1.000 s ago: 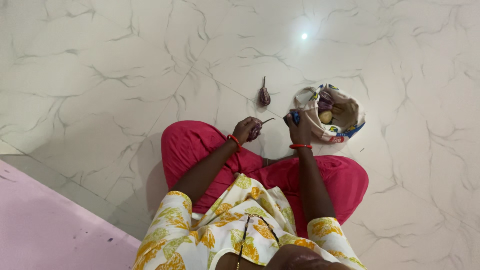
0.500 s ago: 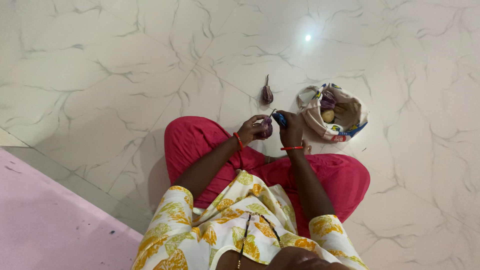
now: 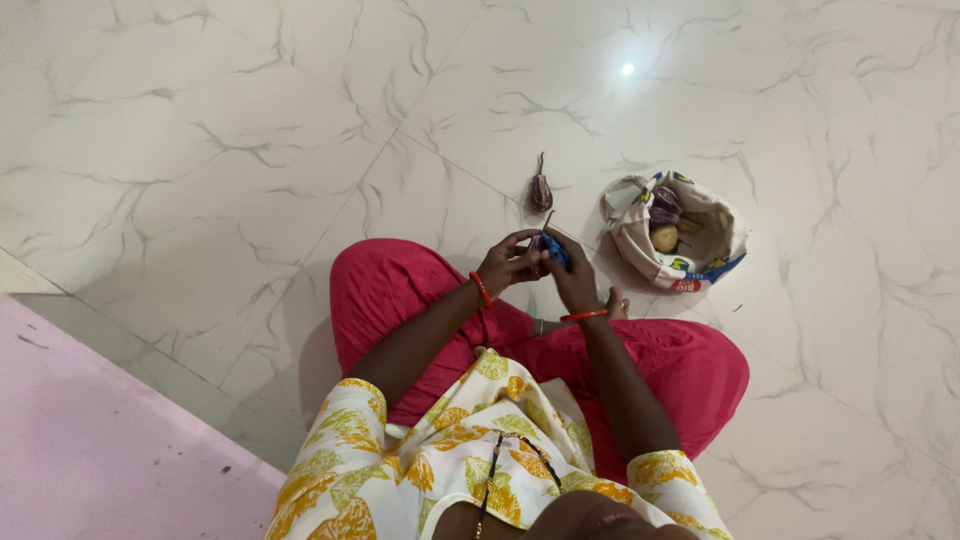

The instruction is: The person sits on the floor and peels small eggplants and a potato using a peeler. They remove the skin in strips and place the peeled vegetables on the floor next to a bag of produce.

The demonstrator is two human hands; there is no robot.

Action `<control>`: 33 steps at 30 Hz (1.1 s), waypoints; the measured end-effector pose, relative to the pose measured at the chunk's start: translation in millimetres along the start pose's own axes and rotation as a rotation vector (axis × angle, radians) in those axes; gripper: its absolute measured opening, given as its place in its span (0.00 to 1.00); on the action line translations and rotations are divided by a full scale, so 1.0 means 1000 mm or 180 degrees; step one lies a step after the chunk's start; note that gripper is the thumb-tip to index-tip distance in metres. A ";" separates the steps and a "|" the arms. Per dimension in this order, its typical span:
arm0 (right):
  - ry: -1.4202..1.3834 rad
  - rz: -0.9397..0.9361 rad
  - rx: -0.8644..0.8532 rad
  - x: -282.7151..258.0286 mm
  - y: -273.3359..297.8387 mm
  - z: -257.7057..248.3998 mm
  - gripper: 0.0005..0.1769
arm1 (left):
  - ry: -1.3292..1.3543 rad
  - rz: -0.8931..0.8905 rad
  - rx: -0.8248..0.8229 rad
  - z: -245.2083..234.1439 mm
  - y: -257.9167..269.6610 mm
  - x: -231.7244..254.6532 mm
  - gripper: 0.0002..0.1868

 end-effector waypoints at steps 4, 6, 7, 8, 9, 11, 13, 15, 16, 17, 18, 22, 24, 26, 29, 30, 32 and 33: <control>0.0924 -0.1007 -0.0375 -0.034 -0.005 0.021 0.48 | 0.0502 -0.0276 -0.0205 -0.004 -0.003 0.000 0.28; 0.0983 -0.0813 -0.0444 -0.032 -0.002 0.028 0.55 | 0.0480 -0.0191 -0.0335 -0.007 -0.002 0.000 0.28; 0.0988 -0.0839 -0.0349 -0.032 -0.004 0.025 0.51 | 0.0518 -0.0245 -0.0335 -0.011 -0.003 -0.001 0.27; 0.0992 -0.0865 -0.0254 -0.030 -0.004 0.023 0.48 | 0.0556 -0.0299 -0.0335 -0.016 -0.004 -0.004 0.26; 0.0997 -0.0887 -0.0165 -0.028 -0.004 0.021 0.44 | 0.0600 -0.0354 -0.0334 -0.020 -0.006 -0.009 0.26; 0.0100 -0.0239 0.0001 -0.003 -0.004 0.015 0.34 | 0.0371 -0.0368 -0.0135 -0.031 -0.015 -0.015 0.23; -0.0514 0.0248 0.0132 0.013 -0.004 0.006 0.25 | -0.0403 0.0003 0.0380 -0.040 -0.021 -0.008 0.18; -0.0847 0.0581 0.0227 0.017 -0.004 -0.002 0.18 | -0.1706 0.0756 0.1223 -0.038 -0.013 0.016 0.14; -0.0876 0.0681 0.0236 0.015 -0.003 -0.002 0.17 | -0.2334 0.1514 0.1541 -0.027 0.004 0.036 0.12; -0.0899 0.0775 0.0243 0.013 -0.002 -0.003 0.16 | -0.2951 0.2292 0.1831 -0.013 0.024 0.051 0.11; -0.0922 0.0869 0.0250 0.011 -0.001 -0.004 0.16 | -0.3564 0.3080 0.2093 0.004 0.043 0.061 0.12; -0.0878 0.1306 0.0462 0.018 0.003 -0.010 0.23 | -0.3119 0.2230 0.0934 0.009 0.028 0.054 0.09; -0.0753 0.1595 0.0666 0.034 0.006 -0.019 0.28 | -0.1903 0.0846 0.0261 0.000 0.007 0.021 0.14; -0.1002 0.1483 0.0709 0.047 0.007 -0.022 0.29 | -0.2057 0.0713 0.0306 0.000 0.006 0.011 0.13; -0.0983 0.1377 0.0932 0.071 0.011 -0.028 0.27 | -0.2201 0.0438 0.0213 0.004 0.009 0.007 0.14; -0.0906 0.1358 0.1030 0.076 0.012 -0.032 0.26 | -0.2227 0.0330 0.0155 0.005 0.011 0.006 0.15; -0.0628 0.1201 0.0964 0.077 0.012 -0.038 0.28 | -0.2197 0.0091 -0.0092 0.009 0.013 0.000 0.17; -0.0491 0.1125 0.0923 0.074 0.011 -0.039 0.30 | -0.2177 -0.0028 -0.0207 0.010 0.013 -0.006 0.18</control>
Point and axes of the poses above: each hand's wrist, its own y-axis away from the middle knuckle, its own z-axis out of the palm, x = y × z, the point moved 8 cm from there along -y, towards the middle knuckle, and after that the axes turned 15 degrees about -z, right-handed, at the moved point
